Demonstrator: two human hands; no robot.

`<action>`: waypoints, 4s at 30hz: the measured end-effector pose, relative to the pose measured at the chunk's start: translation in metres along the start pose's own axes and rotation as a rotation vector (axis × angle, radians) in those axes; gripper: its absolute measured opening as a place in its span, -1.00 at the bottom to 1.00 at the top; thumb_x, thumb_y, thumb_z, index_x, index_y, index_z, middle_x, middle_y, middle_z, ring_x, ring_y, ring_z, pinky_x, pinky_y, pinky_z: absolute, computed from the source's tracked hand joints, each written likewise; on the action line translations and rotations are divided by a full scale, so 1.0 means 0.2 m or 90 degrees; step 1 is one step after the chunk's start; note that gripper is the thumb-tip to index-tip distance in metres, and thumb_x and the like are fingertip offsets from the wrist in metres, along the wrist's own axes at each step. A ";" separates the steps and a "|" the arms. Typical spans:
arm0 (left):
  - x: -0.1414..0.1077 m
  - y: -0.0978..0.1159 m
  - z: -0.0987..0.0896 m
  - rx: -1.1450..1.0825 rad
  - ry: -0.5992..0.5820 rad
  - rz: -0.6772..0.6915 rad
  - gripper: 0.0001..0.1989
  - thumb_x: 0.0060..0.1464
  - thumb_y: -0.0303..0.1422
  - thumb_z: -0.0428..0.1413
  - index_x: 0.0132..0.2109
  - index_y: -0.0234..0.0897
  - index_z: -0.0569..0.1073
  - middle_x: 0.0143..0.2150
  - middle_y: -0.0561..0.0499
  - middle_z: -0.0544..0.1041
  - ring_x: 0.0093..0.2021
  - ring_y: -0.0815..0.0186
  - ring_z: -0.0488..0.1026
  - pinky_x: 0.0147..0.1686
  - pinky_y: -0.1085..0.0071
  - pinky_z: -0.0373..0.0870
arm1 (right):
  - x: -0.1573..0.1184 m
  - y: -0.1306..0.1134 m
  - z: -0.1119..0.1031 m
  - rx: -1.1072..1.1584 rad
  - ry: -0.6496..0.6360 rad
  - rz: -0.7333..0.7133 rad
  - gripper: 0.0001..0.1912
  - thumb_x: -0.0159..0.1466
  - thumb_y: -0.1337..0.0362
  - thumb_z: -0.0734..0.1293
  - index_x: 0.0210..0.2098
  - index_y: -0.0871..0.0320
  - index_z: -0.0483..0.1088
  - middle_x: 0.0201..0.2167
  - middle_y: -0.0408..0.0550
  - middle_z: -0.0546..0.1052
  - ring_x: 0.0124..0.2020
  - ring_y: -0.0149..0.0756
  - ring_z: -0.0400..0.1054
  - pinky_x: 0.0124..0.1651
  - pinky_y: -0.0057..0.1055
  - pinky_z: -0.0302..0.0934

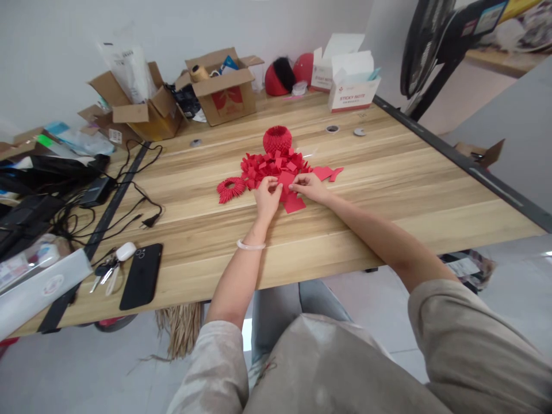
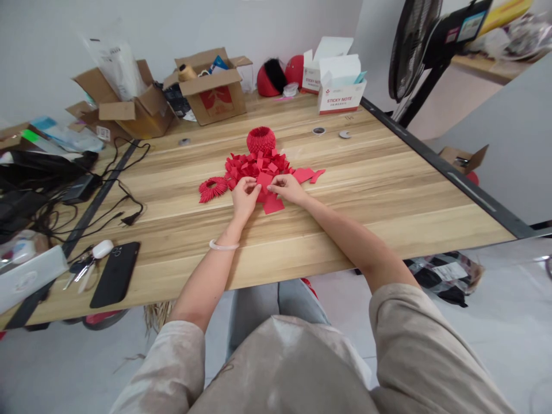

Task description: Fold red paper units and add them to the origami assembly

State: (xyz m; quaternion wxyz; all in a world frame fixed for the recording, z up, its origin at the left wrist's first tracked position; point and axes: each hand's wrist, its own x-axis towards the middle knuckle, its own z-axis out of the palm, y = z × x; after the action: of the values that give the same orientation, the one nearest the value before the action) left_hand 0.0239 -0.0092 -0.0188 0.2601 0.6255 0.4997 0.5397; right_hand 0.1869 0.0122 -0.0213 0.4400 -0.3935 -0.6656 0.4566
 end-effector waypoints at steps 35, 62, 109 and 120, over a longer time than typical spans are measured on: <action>-0.01 0.03 0.00 -0.004 -0.073 0.036 -0.87 0.03 -0.39 0.10 -0.28 -0.34 0.50 -0.29 -0.09 0.57 -0.29 0.33 0.49 -0.21 0.39 0.41 | -0.01 -0.03 0.01 0.019 0.001 0.010 -0.64 0.01 0.01 0.39 -0.48 0.23 0.43 -0.57 -0.13 0.42 -0.54 -0.46 0.27 -0.47 -0.51 0.24; -0.01 0.02 0.00 -0.064 -0.089 0.011 -0.78 0.00 -0.42 0.13 -0.16 -0.30 0.53 -0.19 -0.08 0.59 -0.22 0.30 0.52 -0.14 0.34 0.45 | 0.00 0.01 -0.01 0.043 -0.018 0.009 -0.62 0.03 -0.03 0.38 -0.51 0.21 0.39 -0.60 -0.15 0.40 -0.54 -0.45 0.28 -0.45 -0.50 0.24; 0.00 0.01 0.00 0.088 -0.082 0.141 -0.76 0.03 -0.45 0.13 -0.12 -0.26 0.54 -0.18 -0.09 0.58 -0.19 0.32 0.50 -0.11 0.37 0.40 | 0.02 0.02 -0.01 -0.023 -0.028 -0.043 -0.50 0.14 -0.15 0.23 -0.53 0.21 0.33 -0.64 -0.14 0.38 -0.56 -0.46 0.26 -0.45 -0.53 0.20; 0.00 -0.01 0.00 0.032 -0.067 0.079 -0.78 0.02 -0.41 0.13 -0.15 -0.26 0.55 -0.19 -0.09 0.59 -0.21 0.30 0.50 -0.11 0.33 0.41 | 0.00 -0.01 -0.01 -0.039 -0.039 -0.040 -0.49 0.14 -0.17 0.22 -0.51 0.19 0.33 -0.64 -0.13 0.38 -0.56 -0.44 0.26 -0.45 -0.50 0.20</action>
State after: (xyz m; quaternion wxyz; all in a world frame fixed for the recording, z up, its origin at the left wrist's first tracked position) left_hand 0.0237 -0.0087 -0.0214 0.2366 0.6892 0.4589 0.5084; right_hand 0.1876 0.0130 -0.0199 0.4212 -0.3713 -0.7046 0.4339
